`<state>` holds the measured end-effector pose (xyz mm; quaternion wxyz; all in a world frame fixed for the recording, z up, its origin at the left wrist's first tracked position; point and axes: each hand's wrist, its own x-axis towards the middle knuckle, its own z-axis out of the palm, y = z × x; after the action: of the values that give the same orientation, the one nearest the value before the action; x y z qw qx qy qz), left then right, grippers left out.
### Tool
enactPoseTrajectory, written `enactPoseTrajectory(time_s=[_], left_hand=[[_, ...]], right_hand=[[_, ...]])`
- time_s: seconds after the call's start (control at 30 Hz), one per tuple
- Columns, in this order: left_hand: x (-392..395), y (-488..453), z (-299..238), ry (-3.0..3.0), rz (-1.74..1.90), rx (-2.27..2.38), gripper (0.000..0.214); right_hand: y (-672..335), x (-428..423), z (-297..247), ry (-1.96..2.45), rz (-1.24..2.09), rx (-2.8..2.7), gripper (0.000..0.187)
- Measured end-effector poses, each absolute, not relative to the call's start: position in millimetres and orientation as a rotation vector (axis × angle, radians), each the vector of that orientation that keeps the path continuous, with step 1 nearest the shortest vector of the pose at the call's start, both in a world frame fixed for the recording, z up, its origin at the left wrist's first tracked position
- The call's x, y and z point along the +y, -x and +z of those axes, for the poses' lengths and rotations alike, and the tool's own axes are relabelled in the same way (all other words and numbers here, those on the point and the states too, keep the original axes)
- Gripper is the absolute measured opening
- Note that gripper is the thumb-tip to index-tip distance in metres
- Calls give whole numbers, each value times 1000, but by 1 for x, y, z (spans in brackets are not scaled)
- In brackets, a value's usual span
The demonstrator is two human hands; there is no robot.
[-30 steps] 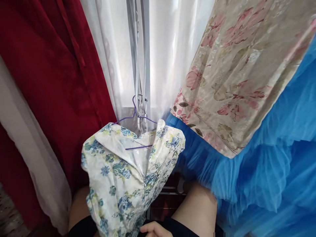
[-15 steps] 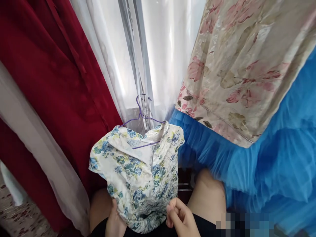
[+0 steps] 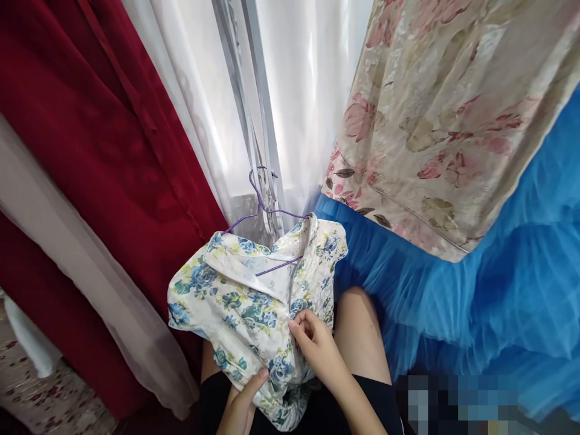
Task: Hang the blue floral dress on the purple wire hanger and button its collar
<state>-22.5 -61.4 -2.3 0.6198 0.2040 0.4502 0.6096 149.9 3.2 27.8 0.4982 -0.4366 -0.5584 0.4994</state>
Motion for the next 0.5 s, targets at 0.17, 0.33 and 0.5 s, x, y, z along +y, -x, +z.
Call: enactPoseTrajectory(time_s=[0.17,0.33,0.5], left_hand=[[-50,34,-24,-465,1373,1126,71],[-27,53,-30,-309,1565,1187,44],[-19,63,-34,-392,2033,1449,45]], right_hand=[[-142,3,32,1035,1193,-1319,39],[-151,-7,34,1018,1223,-1270,39],[-144,-12,29,1008,1267,-1221,34]])
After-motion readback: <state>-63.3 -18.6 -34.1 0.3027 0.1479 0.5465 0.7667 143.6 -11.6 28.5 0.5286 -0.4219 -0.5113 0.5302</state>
